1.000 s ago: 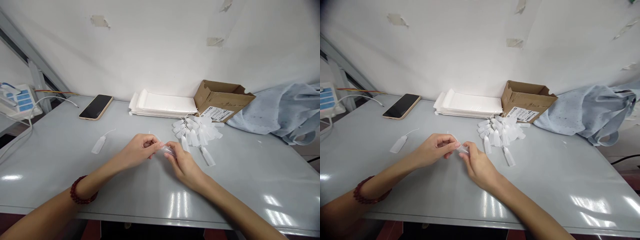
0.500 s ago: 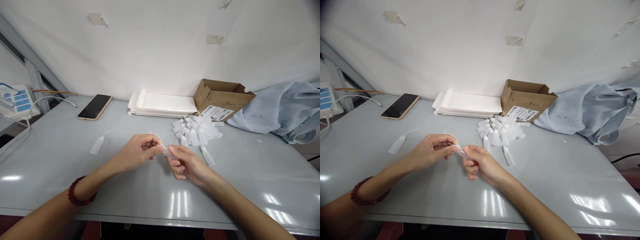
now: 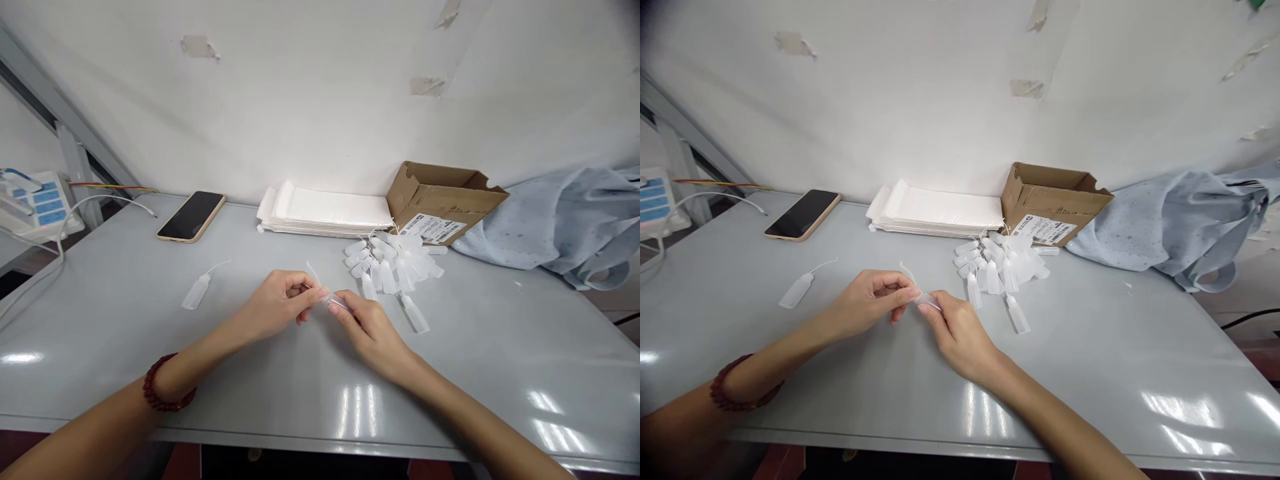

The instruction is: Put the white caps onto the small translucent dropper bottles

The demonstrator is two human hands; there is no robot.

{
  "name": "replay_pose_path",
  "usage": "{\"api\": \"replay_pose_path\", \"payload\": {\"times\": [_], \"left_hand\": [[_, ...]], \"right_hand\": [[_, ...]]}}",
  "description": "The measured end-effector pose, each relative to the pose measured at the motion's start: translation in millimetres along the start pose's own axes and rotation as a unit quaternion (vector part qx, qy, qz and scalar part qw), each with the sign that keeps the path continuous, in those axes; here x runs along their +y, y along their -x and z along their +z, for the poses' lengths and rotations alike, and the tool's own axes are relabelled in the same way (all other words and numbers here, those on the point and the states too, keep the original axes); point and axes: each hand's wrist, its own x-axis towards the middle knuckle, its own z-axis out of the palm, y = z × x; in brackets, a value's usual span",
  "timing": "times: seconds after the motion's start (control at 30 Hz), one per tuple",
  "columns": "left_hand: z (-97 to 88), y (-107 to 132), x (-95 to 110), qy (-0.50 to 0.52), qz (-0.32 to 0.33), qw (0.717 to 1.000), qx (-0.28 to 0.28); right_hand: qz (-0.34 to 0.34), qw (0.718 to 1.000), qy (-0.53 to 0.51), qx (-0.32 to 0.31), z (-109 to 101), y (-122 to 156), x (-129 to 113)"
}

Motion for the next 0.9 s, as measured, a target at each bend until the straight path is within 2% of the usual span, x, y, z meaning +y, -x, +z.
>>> {"api": "replay_pose_path", "payload": {"times": [0.07,0.13,0.23,0.3,0.33,0.37,0.43,0.5,0.57,0.6,0.63,0.67,0.7,0.73,0.8,0.87,0.9], "left_hand": [[0.1,-0.2,-0.9,0.009,0.001,1.0,-0.006],[-0.2,-0.1,-1.6,0.014,0.004,1.0,-0.011],[-1.2,0.6,-1.6,0.02,0.014,1.0,-0.014],[-2.0,1.2,-0.7,0.025,0.022,0.999,-0.017],[-2.2,1.5,-0.1,0.025,0.025,0.999,-0.018],[-2.2,1.8,0.5,0.02,0.027,0.999,-0.017],[-2.0,1.8,1.4,0.004,0.028,1.0,-0.013],[-2.2,0.5,1.2,-0.014,0.034,0.999,-0.001],[-4.4,-3.1,-0.9,-0.035,0.05,0.998,0.019],[-6.9,-6.0,-2.8,-0.052,0.057,0.996,0.035],[-10.4,-9.6,-5.3,-0.078,0.06,0.994,0.056],[-15.2,-13.7,-8.3,-0.114,0.058,0.988,0.082],[-21.3,-18.3,-11.8,-0.165,0.049,0.978,0.114],[-28.3,-23.2,-15.7,-0.238,0.05,0.956,0.163],[-44.3,-32.8,-24.2,-0.285,0.05,0.93,0.226],[-60.2,-41.5,-32.9,-0.327,0.049,0.905,0.268],[-67.1,-45.2,-37.1,-0.345,0.047,0.898,0.27]], "right_hand": [[0.05,0.994,-0.093,-0.02,-1.3,-0.8,-2.5],[0.103,0.968,-0.223,-0.056,-2.8,-2.0,-2.6],[0.173,0.88,-0.42,-0.137,-6.2,-3.8,0.6],[0.2,0.829,-0.49,-0.178,-8.4,-4.6,3.1],[0.206,0.815,-0.508,-0.189,-9.0,-5.0,3.9],[0.207,0.808,-0.516,-0.195,-9.4,-5.3,4.3],[0.201,0.817,-0.507,-0.19,-9.1,-5.7,3.6],[0.182,0.857,-0.45,-0.172,-9.0,-6.0,2.0],[0.134,0.932,-0.314,-0.12,-11.0,-6.8,2.0],[0.095,0.969,-0.217,-0.074,-13.3,-7.7,3.4],[0.049,0.993,-0.11,-0.016,-16.6,-9.1,5.9],[0.001,0.999,0.0,0.055,-20.8,-11.0,9.7],[-0.036,0.988,0.09,0.117,-25.7,-13.4,14.4],[-0.062,0.968,0.165,0.178,-30.9,-16.2,19.9],[-0.083,0.918,0.283,0.264,-40.7,-22.5,31.4],[-0.07,0.872,0.37,0.313,-47.4,-28.1,41.4],[-0.058,0.855,0.401,0.324,-49.1,-30.2,45.2]]}}
